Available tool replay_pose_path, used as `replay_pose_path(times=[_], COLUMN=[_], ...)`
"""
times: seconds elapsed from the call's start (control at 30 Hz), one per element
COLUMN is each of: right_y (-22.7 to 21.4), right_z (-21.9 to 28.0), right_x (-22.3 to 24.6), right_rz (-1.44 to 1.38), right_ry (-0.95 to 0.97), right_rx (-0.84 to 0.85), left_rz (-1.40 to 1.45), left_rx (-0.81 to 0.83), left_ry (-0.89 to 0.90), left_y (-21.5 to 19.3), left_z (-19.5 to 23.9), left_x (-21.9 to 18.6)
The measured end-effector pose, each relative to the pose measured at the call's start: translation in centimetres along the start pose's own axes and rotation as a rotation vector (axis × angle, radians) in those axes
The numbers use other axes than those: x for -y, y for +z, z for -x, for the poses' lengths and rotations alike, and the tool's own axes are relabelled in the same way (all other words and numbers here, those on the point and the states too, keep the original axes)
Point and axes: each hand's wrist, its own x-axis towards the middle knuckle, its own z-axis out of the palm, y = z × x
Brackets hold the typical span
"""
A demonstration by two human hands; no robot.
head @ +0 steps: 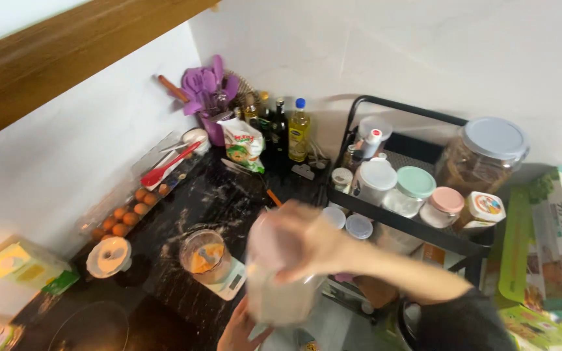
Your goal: The person washes their hands at the kitchen sink, then cracks eggs into a blender cup on a digital scale. They add liquid from a bottle, spoon in ingredients from a jar, and pour flour from a green bag into the cup while watching the scale, then stir the mixture with a spoon.
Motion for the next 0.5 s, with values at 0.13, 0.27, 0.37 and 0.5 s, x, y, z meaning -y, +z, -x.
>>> replay_pose_path(times=[0.13, 0.27, 0.37, 0.5], right_y=[-10.3, -18.4, -23.3, -26.6], right_z=[2.5, 5.3, 6.5, 8.5], right_x=[1.2, -0.5, -2.2, -9.1], right_rz=[0.251, 0.523, 0.623, 0.857], right_ry=[0.181, 0.377, 0.557, 0.491], right_rx=[-0.283, -0.508, -0.624, -0.678], left_rz=[-0.092, -0.274, -0.268, -0.259], left_rx=[0.068, 0.239, 0.283, 0.261], left_ry=[-0.132, -0.114, -0.156, -0.138], left_y=[12.6, 16.1, 13.9, 9.4], left_z=[-2.3, -4.2, -7.2, -11.7], left_x=[-7.7, -8.6, -7.1, -4.5])
